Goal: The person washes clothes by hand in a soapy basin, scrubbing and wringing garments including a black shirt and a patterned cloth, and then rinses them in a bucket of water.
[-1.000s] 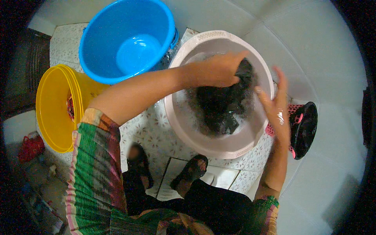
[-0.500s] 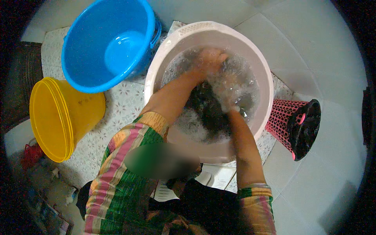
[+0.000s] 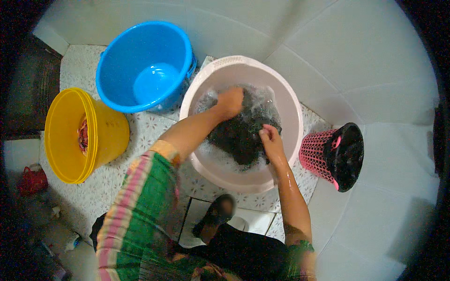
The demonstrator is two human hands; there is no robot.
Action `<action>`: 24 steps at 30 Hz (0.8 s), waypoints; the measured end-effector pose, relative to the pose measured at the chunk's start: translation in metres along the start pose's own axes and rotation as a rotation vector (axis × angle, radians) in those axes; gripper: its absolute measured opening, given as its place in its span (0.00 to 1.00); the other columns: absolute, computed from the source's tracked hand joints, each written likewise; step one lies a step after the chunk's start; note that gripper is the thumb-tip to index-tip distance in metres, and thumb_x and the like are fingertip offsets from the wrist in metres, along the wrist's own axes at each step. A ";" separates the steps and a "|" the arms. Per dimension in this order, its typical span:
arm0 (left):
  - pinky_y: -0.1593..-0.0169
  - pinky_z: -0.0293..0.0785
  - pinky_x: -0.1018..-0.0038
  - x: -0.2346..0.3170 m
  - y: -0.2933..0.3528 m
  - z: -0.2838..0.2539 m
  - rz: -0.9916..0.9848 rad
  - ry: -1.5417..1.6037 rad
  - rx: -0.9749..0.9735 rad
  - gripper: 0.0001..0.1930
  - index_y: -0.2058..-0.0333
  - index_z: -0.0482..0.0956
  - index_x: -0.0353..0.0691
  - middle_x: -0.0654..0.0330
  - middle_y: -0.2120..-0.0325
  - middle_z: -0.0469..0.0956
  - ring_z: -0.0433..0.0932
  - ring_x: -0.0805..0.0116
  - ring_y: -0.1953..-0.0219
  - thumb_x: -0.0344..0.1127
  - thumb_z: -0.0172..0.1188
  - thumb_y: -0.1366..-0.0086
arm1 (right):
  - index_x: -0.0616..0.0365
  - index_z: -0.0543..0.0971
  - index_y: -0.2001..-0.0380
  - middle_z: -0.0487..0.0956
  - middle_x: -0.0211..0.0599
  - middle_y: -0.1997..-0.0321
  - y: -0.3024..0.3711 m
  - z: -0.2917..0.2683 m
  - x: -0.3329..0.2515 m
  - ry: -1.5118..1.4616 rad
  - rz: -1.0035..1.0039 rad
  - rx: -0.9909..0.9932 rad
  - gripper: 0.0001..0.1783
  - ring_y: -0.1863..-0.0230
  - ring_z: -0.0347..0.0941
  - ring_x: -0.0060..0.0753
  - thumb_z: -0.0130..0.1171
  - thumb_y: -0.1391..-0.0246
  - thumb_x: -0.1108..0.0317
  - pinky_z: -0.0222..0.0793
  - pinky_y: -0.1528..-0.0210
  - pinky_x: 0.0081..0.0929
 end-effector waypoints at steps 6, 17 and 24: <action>0.56 0.70 0.60 0.209 0.082 -0.092 0.498 0.665 -0.042 0.26 0.58 0.71 0.36 0.46 0.66 0.75 0.73 0.47 0.59 0.34 0.64 0.61 | 0.51 0.72 0.53 0.73 0.37 0.53 0.017 -0.003 0.009 -1.046 0.547 -0.130 0.22 0.52 0.67 0.37 0.51 0.46 0.49 0.64 0.49 0.35; 0.46 0.66 0.59 0.056 0.039 -0.054 0.333 0.267 -0.033 0.26 0.50 0.68 0.37 0.44 0.55 0.72 0.71 0.46 0.52 0.35 0.59 0.49 | 0.56 0.72 0.53 0.76 0.33 0.60 0.045 -0.056 -0.021 -0.826 0.391 0.014 0.19 0.63 0.73 0.35 0.54 0.47 0.62 0.72 0.57 0.36; 0.48 0.63 0.51 0.025 0.018 -0.038 0.044 -0.276 -0.060 0.29 0.42 0.59 0.40 0.42 0.54 0.68 0.70 0.44 0.52 0.30 0.52 0.44 | 0.53 0.58 0.40 0.60 0.52 0.40 0.025 -0.044 -0.049 0.740 -0.374 0.300 0.36 0.40 0.57 0.53 0.58 0.50 0.57 0.58 0.43 0.47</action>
Point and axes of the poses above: each hand's wrist, its own y-axis away from the middle knuckle, its own z-axis out of the palm, x = y × z, the point moved 5 cm from there along -y, towards the middle knuckle
